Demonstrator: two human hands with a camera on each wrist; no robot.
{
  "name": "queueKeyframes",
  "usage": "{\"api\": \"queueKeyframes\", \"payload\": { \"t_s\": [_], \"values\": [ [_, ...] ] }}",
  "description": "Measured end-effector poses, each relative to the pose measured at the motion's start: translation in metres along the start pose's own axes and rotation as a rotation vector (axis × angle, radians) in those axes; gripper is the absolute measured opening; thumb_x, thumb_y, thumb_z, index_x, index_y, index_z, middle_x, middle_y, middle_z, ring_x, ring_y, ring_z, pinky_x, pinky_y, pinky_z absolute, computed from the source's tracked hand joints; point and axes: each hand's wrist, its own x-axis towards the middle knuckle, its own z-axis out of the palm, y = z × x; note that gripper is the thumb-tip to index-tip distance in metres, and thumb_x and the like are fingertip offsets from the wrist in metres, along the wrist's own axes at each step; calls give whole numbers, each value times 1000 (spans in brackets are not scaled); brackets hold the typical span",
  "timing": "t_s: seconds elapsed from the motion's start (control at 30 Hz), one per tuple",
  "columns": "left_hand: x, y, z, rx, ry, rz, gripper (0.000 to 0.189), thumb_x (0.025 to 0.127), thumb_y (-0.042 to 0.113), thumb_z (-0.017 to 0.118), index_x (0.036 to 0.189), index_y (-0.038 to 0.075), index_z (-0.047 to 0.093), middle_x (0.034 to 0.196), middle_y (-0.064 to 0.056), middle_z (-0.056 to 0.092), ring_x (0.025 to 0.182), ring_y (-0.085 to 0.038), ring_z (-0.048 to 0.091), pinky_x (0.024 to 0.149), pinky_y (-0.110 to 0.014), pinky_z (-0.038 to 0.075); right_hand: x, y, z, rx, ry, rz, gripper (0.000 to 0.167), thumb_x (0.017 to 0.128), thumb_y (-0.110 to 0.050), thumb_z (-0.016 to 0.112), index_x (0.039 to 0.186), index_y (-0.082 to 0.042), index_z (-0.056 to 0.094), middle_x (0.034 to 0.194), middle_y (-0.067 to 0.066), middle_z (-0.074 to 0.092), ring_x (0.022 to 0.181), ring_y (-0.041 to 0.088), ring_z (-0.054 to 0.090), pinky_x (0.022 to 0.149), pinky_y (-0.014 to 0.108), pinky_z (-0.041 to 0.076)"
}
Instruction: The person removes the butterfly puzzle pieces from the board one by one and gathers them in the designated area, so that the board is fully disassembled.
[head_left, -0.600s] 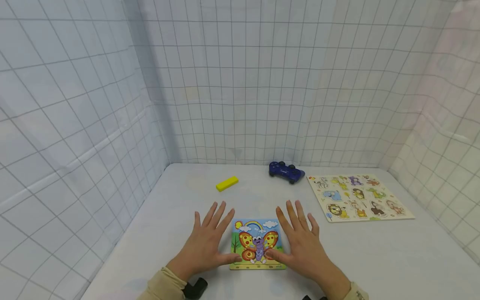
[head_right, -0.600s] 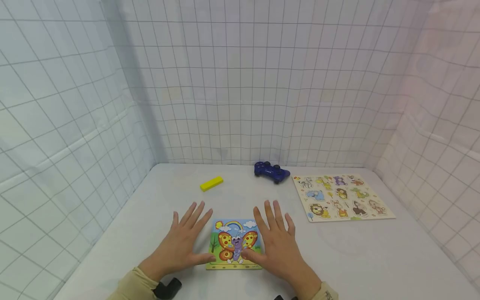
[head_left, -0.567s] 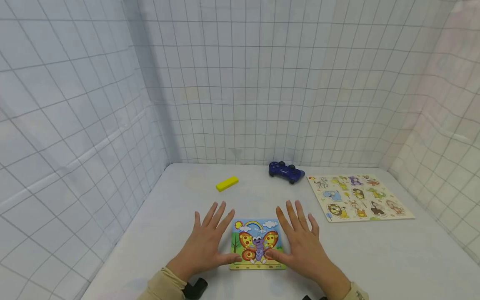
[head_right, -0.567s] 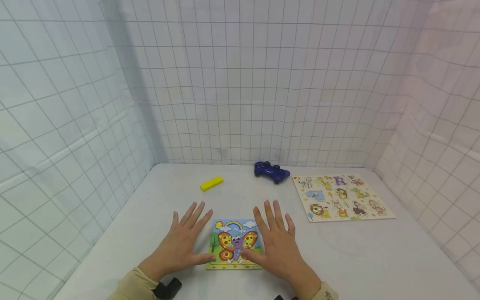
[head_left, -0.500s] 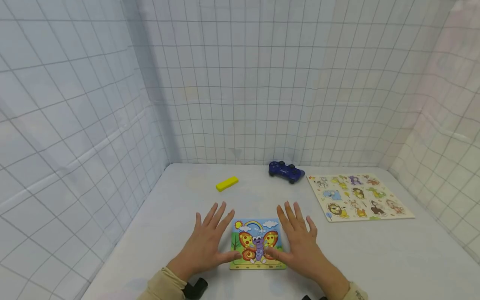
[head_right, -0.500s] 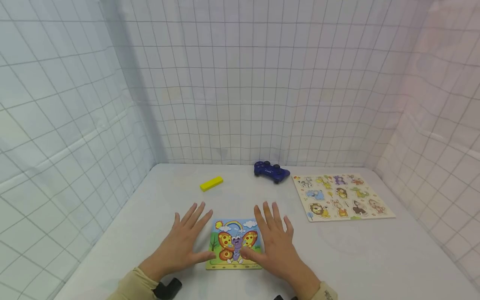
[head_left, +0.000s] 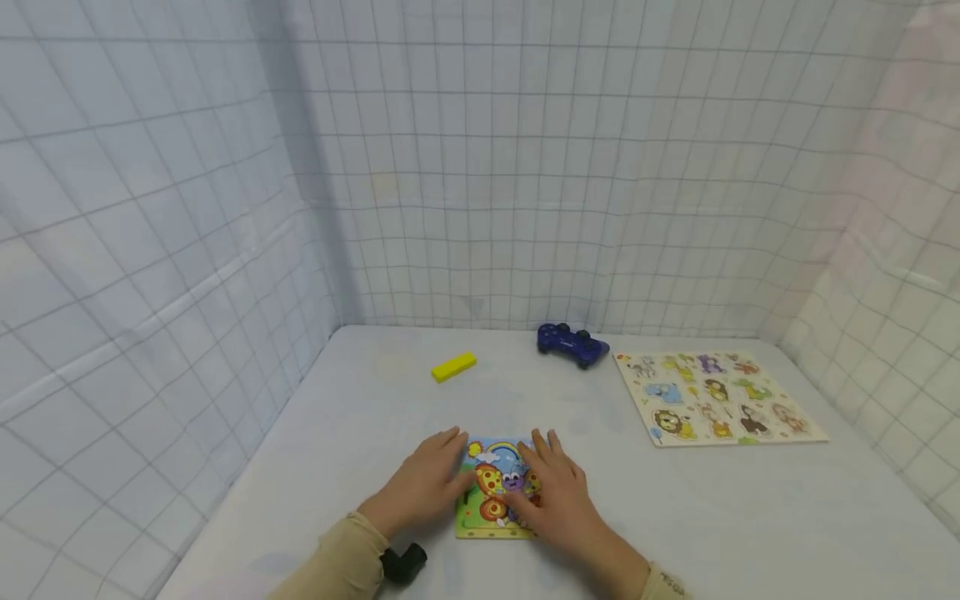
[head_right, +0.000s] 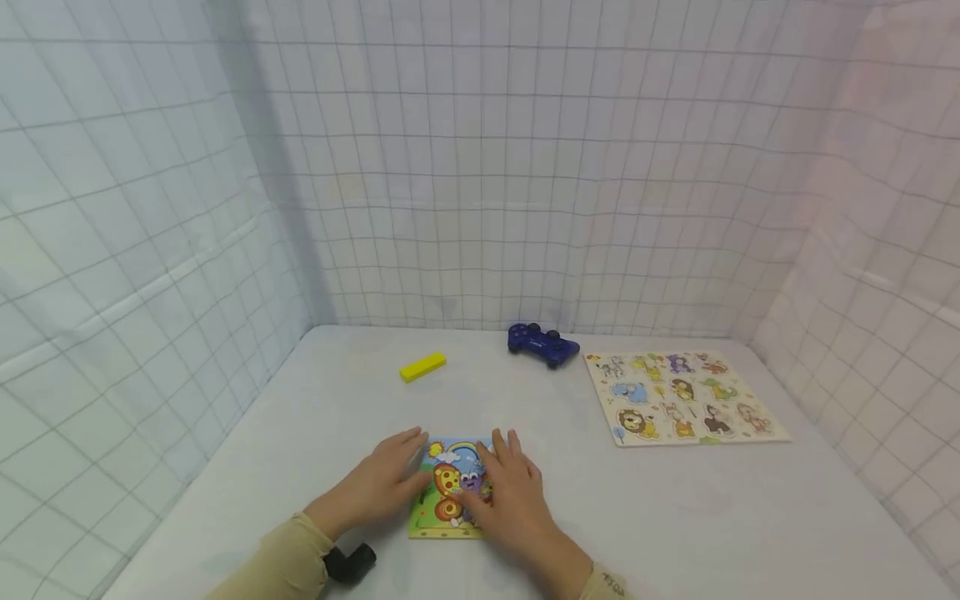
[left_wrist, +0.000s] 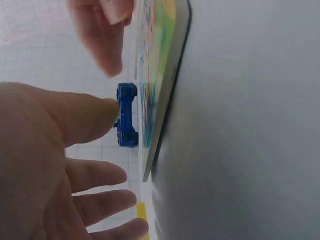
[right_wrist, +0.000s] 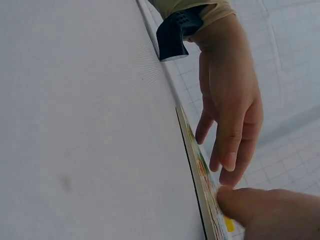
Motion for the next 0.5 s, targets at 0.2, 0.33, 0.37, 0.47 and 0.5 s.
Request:
{"api": "queueKeyframes", "payload": {
  "t_s": [0.2,0.33,0.37,0.47,0.5],
  "values": [
    [4,-5,6,68,-18,33,59,102,39,64,147,3,54,155,-18,49,147,-42,40,116,-62,33,-4,-1,2,-130,-163,-21,73,99,-57,58,152,-6,50,164,23,32,154,45,24,113,68,31],
    [3,-5,10,131,-16,34,58,101,44,63,145,7,57,155,-16,50,146,-40,43,112,-69,34,-8,-4,-2,-175,-197,-15,80,98,-65,54,153,-8,48,165,21,31,154,43,25,113,66,33],
    [3,-5,11,146,-13,33,57,102,45,62,145,8,57,155,-15,50,146,-39,43,111,-70,34,-9,-4,-3,-179,-199,-14,82,97,-67,54,153,-8,48,165,21,31,154,43,25,113,66,33],
    [5,-4,13,180,-5,38,58,102,48,59,146,10,56,155,-13,51,145,-36,44,111,-70,35,-11,-3,-5,-171,-202,-24,83,98,-67,53,155,-8,46,167,19,28,155,43,21,115,65,30],
    [6,-3,14,189,0,42,57,102,48,59,146,10,56,154,-13,51,144,-35,45,111,-69,36,-11,-2,-6,-160,-208,-34,81,99,-65,53,156,-8,44,168,18,27,156,42,19,117,65,28]
  ]
}}
